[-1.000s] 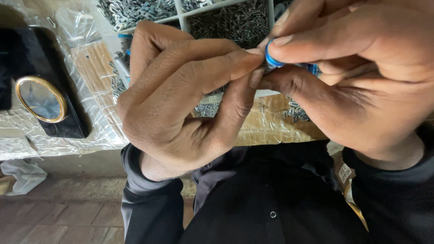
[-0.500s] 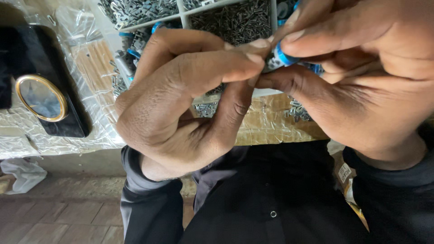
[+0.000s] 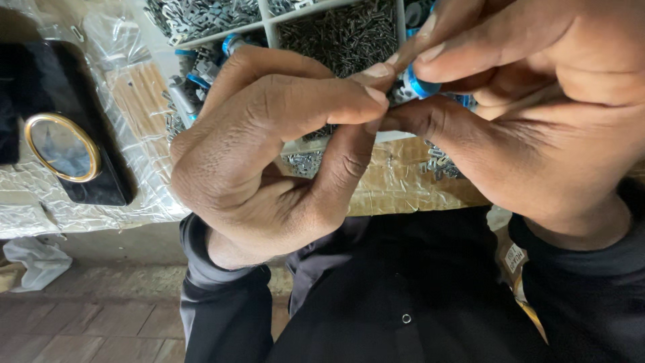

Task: The person sits at a work table with bins of small hardware parts and repeatedly picks small metal staples from a bin, inserting them one at a time into a blue-capped plastic wall anchor held in the other hand. The person continues this insertion cycle throughout the episode, occasionally reaching into the bins for more staples.

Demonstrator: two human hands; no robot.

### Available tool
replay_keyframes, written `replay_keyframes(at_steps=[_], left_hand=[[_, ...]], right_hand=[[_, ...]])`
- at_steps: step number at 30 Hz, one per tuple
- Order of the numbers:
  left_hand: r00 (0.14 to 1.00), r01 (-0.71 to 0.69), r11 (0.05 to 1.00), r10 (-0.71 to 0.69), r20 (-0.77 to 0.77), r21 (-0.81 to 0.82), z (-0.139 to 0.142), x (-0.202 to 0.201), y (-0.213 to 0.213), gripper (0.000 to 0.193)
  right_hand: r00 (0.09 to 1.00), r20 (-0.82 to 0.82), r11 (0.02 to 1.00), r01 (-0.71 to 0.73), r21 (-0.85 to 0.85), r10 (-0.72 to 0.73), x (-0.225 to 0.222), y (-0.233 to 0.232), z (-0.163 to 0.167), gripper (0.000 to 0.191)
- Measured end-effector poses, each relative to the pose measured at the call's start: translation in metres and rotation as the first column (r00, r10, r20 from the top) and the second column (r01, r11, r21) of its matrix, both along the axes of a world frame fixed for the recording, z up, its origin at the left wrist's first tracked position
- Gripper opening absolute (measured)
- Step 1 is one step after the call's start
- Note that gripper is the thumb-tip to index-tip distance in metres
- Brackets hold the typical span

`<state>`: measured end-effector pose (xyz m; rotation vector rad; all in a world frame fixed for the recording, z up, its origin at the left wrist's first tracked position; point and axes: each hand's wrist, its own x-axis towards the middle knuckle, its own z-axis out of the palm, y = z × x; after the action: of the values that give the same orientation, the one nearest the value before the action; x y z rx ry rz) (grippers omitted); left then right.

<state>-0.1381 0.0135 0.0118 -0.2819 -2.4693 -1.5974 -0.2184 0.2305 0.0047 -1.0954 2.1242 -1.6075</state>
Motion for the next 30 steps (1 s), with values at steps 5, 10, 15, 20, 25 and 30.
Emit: replay_keyframes(at_steps=[5, 10, 15, 20, 25, 30], left_hand=[[1.000, 0.015, 1.000, -0.015, -0.015, -0.014, 0.000, 0.000, 0.000, 0.018], [1.000, -0.001, 1.000, 0.001, -0.020, 0.008, 0.001, -0.009, 0.001, 0.018], [0.985, -0.032, 0.978, -0.004, -0.173, -0.205, 0.004, -0.023, 0.002, 0.024], [0.986, -0.074, 0.811, -0.029, -0.166, -0.581, 0.007, -0.021, 0.005, 0.019], [0.998, -0.033, 0.982, 0.022, -0.058, -0.186, -0.001, -0.009, 0.005, 0.021], [0.999, -0.054, 0.978, 0.054, 0.006, 0.204, -0.013, 0.003, 0.004, 0.024]], right_hand=[[0.995, -0.095, 0.999, -0.021, -0.024, 0.018, -0.004, -0.004, 0.000, 0.038], [0.988, -0.156, 1.000, -0.022, -0.016, 0.019, -0.006, 0.000, -0.004, 0.026], [0.971, 0.204, 0.992, 0.126, 0.010, -0.125, 0.003, 0.006, -0.001, 0.022], [0.923, 0.290, 0.968, 0.246, 0.058, -0.252, 0.017, 0.002, 0.000, 0.024], [0.991, -0.059, 0.988, 0.122, 0.093, -0.117, 0.009, 0.010, -0.002, 0.032], [0.999, -0.001, 0.999, 0.047, -0.010, -0.047, 0.003, 0.009, -0.008, 0.037]])
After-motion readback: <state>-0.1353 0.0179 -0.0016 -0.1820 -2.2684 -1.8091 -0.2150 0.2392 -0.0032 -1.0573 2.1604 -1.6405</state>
